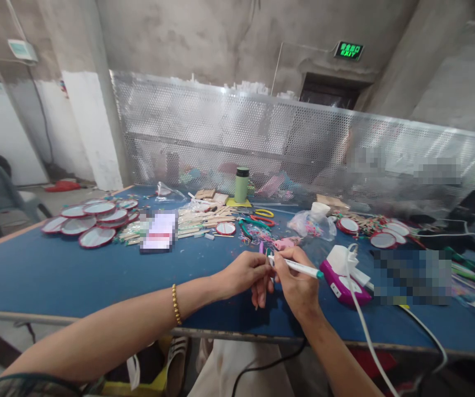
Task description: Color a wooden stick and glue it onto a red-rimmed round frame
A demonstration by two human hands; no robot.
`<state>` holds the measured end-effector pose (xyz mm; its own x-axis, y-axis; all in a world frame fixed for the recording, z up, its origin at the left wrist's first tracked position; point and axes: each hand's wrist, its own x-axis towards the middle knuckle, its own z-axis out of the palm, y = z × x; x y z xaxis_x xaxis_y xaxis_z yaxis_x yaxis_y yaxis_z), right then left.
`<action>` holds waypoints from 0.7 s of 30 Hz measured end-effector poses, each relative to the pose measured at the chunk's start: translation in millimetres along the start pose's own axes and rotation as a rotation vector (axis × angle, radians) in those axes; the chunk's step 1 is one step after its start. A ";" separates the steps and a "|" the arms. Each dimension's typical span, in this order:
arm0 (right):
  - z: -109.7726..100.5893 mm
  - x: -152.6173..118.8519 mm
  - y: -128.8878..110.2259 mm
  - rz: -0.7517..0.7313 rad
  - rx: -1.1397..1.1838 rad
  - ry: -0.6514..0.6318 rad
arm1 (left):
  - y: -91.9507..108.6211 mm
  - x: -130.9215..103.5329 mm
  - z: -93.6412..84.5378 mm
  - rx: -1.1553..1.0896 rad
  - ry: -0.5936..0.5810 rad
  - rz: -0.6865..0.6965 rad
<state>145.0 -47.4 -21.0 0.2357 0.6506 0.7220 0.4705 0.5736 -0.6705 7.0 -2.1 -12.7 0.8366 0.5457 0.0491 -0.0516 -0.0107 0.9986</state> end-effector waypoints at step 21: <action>-0.6 -0.6 -1.1 0.046 0.028 0.018 | 1.7 -0.9 0.5 -0.007 0.003 -0.005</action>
<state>144.8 -48.7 -20.5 0.2716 0.6680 0.6929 0.4349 0.5570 -0.7075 6.4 -3.0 -11.0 0.8350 0.5484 0.0445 -0.0515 -0.0026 0.9987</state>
